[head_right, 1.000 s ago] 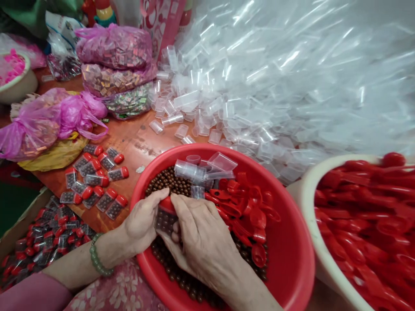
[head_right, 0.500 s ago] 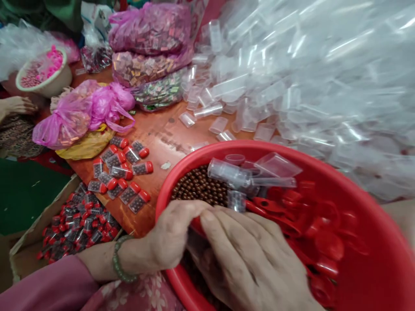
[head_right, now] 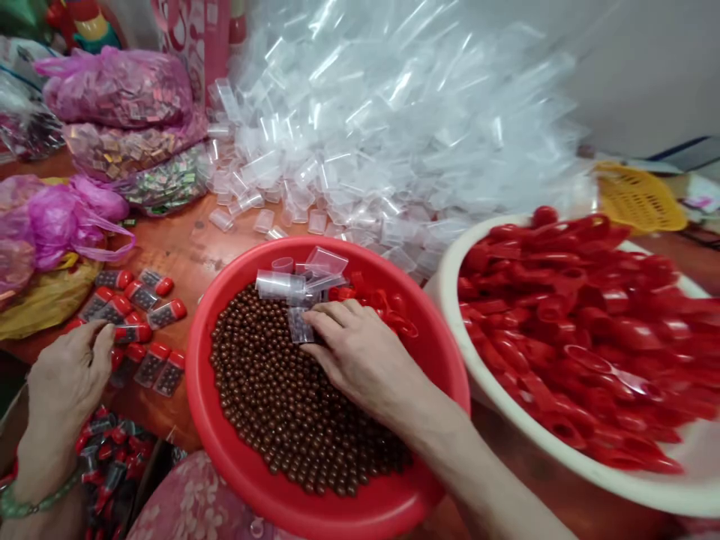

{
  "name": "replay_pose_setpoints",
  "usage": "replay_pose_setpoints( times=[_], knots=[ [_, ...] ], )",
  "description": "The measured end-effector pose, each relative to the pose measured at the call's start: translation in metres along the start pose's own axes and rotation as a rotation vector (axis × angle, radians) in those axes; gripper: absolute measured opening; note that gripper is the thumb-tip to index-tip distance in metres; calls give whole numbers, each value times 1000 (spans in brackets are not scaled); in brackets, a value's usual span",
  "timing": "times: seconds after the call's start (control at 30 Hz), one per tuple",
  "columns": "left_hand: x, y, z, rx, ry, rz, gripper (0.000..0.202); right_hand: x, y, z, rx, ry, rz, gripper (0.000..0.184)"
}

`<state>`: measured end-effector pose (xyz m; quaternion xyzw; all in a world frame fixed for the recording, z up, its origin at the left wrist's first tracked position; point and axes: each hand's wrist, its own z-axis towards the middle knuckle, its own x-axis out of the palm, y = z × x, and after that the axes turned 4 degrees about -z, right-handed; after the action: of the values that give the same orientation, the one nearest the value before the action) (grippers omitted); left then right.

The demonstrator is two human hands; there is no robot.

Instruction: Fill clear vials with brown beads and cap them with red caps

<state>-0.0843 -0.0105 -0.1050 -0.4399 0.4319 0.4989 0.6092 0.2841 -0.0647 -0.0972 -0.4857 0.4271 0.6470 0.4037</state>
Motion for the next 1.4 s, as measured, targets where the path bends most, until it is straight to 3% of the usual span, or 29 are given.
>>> replay_pose_setpoints(
  times=[0.1, 0.2, 0.33, 0.47, 0.67, 0.83, 1.1, 1.27, 1.4],
  knots=[
    [4, -13, 1, 104, -83, -104, 41, 6, 12, 13, 14, 62, -209, 32],
    [0, -43, -3, 215, -116, -350, 32, 14, 18, 21, 94, 108, -325, 36],
    [-1, -89, -15, 350, -96, -665, 25, 23, 19, 21, 91, 144, -306, 30],
    [9, -113, -19, 433, -66, -722, 31, 24, 22, 18, 4, 204, -287, 20],
    [20, -116, -17, 474, 16, -737, 33, 36, 46, 25, -207, 340, -218, 23],
    [21, -116, -17, 489, 11, -741, 35, 50, 48, 34, -246, 391, 3, 23],
    [8, -115, -16, 512, 80, -599, 37, 34, 36, 37, -187, 250, 420, 37],
    [-14, -115, -19, 519, 283, -726, 51, 9, 40, 31, -146, 86, 676, 28],
    [-21, -119, -14, 439, 542, -936, 59, -7, 44, 24, -191, 17, 733, 31]
  ],
)
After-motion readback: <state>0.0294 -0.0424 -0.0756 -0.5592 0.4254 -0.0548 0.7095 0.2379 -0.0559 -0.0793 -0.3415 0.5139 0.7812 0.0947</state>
